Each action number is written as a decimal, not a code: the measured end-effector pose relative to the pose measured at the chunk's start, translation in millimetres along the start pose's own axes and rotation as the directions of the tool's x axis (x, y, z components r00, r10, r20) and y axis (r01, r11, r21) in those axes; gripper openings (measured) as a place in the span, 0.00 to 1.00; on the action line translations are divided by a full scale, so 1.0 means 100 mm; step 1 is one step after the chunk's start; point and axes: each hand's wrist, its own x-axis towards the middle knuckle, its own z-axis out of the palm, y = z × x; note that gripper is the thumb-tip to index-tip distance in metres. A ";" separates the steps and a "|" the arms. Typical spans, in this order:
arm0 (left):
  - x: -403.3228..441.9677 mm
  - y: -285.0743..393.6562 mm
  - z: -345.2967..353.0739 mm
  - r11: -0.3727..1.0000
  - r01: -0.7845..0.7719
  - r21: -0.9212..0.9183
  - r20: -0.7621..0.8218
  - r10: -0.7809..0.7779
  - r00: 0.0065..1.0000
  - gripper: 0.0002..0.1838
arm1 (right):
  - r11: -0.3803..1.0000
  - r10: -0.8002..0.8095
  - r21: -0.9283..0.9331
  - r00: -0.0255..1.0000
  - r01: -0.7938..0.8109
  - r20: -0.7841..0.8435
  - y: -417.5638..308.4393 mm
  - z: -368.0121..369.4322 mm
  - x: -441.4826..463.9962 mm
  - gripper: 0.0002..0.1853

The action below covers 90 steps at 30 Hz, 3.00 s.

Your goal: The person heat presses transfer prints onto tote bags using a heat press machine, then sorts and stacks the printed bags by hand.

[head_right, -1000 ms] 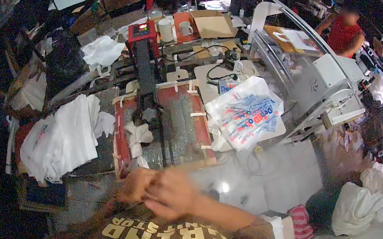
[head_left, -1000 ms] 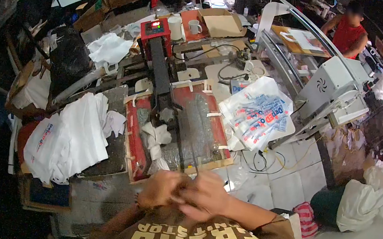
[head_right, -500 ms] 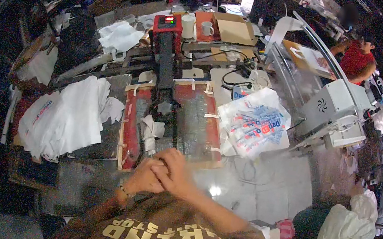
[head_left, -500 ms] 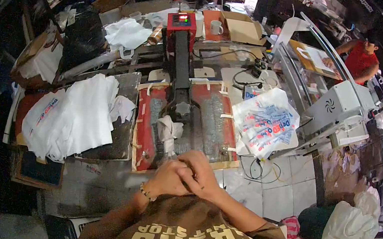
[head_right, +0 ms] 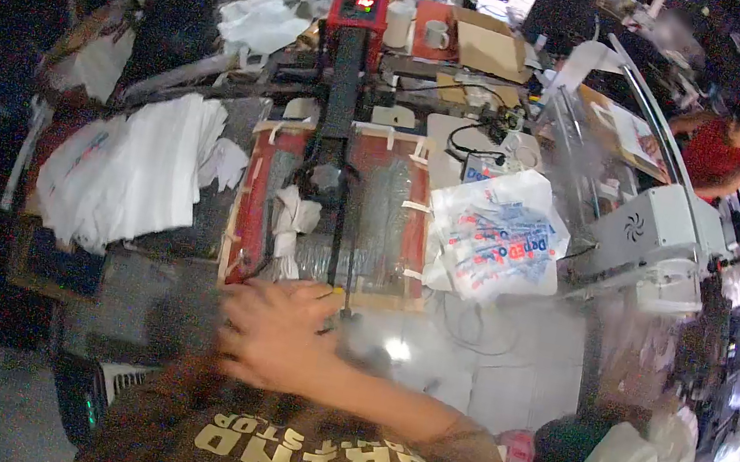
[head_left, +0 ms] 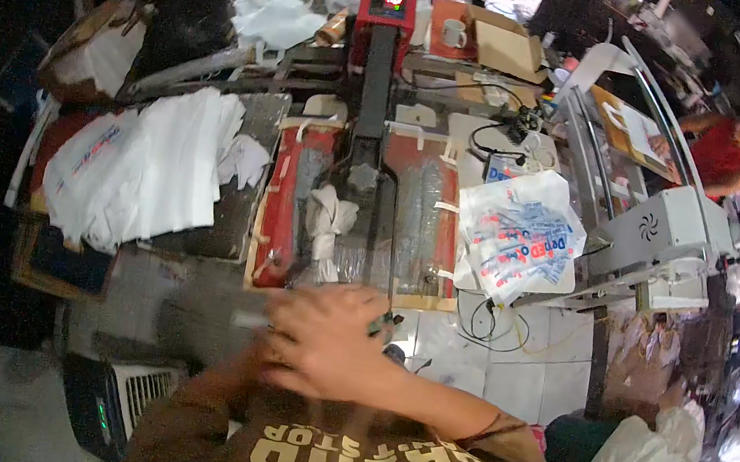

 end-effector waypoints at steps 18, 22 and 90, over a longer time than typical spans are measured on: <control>-0.59 -1.23 -0.23 0.954 0.144 -0.264 -0.491 -0.261 0.831 0.16 | 0.886 0.445 -0.203 0.888 -0.418 0.114 0.37 0.10 -0.34 0.28; -0.09 -1.56 -0.09 0.672 0.295 -0.679 -0.308 -0.626 0.717 0.27 | 0.820 0.538 -0.282 0.839 -0.498 0.080 0.40 0.31 -0.37 0.30; 0.78 -1.86 0.06 0.692 0.387 -0.610 -0.392 -0.687 0.611 0.37 | 0.894 0.428 -0.244 0.878 -0.377 0.213 0.43 0.33 -0.58 0.28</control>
